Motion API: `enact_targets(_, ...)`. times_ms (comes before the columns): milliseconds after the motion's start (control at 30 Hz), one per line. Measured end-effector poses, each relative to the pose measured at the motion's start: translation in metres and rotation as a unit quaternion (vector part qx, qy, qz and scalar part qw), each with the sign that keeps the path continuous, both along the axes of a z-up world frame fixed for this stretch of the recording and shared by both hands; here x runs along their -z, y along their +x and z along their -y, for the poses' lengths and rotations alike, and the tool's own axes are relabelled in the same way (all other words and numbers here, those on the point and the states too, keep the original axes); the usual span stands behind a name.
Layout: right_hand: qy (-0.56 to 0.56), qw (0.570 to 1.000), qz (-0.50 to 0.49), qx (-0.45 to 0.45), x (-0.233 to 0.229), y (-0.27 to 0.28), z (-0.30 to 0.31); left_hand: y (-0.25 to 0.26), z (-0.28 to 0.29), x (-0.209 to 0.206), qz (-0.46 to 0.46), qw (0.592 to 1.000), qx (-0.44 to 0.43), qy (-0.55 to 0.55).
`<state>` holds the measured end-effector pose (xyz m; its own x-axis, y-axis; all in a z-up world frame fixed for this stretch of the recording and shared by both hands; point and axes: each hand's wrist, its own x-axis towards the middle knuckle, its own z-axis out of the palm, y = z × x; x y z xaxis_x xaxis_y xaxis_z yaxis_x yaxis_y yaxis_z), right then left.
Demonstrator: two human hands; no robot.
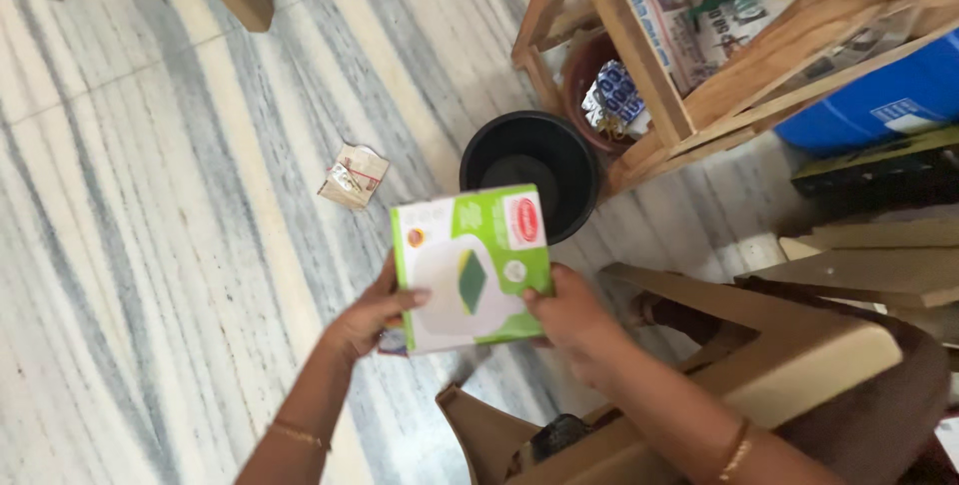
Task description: The person organizes various household items by sorting them into boxes and drawers. They handle a plastic basket, a green bottle, a small box with cloths and a scrubber, and a jar, placing them on a vanity or into drawers.
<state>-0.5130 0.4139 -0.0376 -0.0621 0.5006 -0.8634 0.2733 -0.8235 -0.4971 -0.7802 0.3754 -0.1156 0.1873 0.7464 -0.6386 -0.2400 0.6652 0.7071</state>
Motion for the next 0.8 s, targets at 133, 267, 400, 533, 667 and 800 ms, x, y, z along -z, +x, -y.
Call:
enact_targets(133,0.154,0.982,0.106,-0.002,0.012,0.006,-0.002,0.012,0.012,0.004,-0.117,0.992,-0.038,0.011)
enact_targets(267,0.547,0.834,0.034,0.063,-0.003,0.02,-0.006,0.0,0.014,-0.007,-0.497,0.865,0.024,0.058)
enact_targets(400,0.387,0.912,0.092,0.102,-0.025,0.026,-0.002,0.015,0.018,0.003,-0.663,0.734,0.077,0.126)
enact_targets(533,0.373,0.92,0.061,0.106,-0.031,0.024,-0.006,0.051,0.011,0.043,-0.639,0.738,0.186,0.11)
enact_targets(667,0.392,0.913,0.045,0.103,-0.031,0.023,-0.007,0.071,0.014,0.076,-0.609,0.727,0.281,0.15)
enact_targets(800,0.371,0.922,0.02,0.106,-0.029,0.023,-0.004,0.083,0.036,0.086,-0.632,0.746,0.057,0.201)
